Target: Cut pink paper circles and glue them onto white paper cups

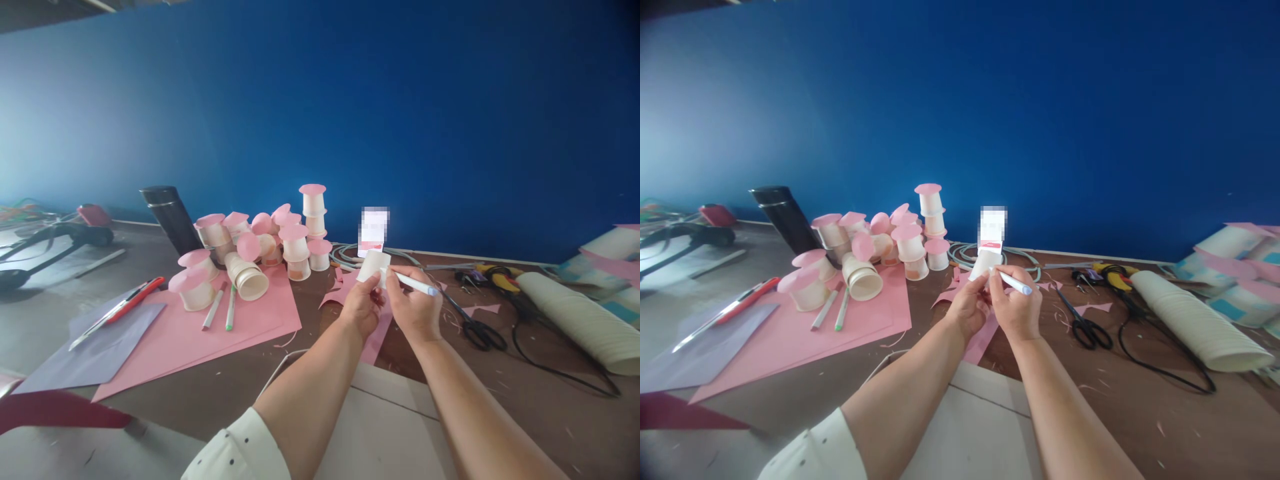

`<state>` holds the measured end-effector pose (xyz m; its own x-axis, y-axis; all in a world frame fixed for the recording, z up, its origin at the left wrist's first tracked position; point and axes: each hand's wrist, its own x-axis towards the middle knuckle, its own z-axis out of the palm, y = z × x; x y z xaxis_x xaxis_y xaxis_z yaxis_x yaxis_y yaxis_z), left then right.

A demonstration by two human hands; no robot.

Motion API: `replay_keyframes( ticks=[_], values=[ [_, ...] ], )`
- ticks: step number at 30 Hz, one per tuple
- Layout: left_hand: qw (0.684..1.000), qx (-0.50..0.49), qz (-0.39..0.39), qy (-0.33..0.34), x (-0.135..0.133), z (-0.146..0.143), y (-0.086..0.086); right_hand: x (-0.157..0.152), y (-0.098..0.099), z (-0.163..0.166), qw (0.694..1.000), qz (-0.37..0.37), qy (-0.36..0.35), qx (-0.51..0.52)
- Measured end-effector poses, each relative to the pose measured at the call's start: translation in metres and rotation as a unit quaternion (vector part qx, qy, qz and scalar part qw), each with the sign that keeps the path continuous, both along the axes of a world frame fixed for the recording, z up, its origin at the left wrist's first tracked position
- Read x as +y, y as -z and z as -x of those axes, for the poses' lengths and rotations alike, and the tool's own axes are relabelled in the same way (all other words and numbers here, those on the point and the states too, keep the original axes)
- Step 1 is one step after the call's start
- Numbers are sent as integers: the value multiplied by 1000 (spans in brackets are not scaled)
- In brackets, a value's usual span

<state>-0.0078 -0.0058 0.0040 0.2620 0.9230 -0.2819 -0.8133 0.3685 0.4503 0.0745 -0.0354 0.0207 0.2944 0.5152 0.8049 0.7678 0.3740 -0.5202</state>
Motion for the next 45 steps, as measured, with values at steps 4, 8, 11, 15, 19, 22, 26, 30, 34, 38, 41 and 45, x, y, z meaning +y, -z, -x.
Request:
replay_keyframes(
  ticks=[4, 8, 11, 15, 19, 22, 26, 30, 34, 38, 41, 45],
  values=[
    [1000, -2, 0, 3, -1, 1, -2, 0, 0, -2, 1000, -5, 8, -5],
    [1000, -4, 4, 1, -2, 0, -3, 0, -1, -2, 1000, -4, 13, 0],
    [1000, -1, 8, 0, -2, 0, -3, 0, 0, -2, 1000, -3, 14, -1],
    [1000, 2, 2, 8, -2, 0, -1, 1, 0, -2, 1000, -11, 16, -2],
    [1000, 11, -6, 12, -3, -1, 0, 0, 0, -2, 1000, -12, 14, 0],
    [1000, 16, -5, 14, -4, -1, -1, 0, 0, -1, 1000, -9, 18, 2],
    [1000, 18, 14, 14, -5, -1, -3, 1, 0, -2, 1000, -9, 19, 5],
    [1000, 20, 13, 17, -6, -1, -4, 1, 1, -3, 1000, -8, 17, 4],
    [1000, 21, 12, 16, -5, -1, -3, 2, 2, -4, 1000, -10, 24, 4],
    [1000, 22, 18, 10, -5, 0, -4, 2, 2, -5, 999, -15, 32, 4],
    [1000, 18, 18, 10, -5, 0, -5, 2, 1, -4, 999, -16, 32, 5],
    [1000, 11, 18, 6, -5, 0, -6, 1, 1, -4, 999, -12, 30, 5]
  ],
)
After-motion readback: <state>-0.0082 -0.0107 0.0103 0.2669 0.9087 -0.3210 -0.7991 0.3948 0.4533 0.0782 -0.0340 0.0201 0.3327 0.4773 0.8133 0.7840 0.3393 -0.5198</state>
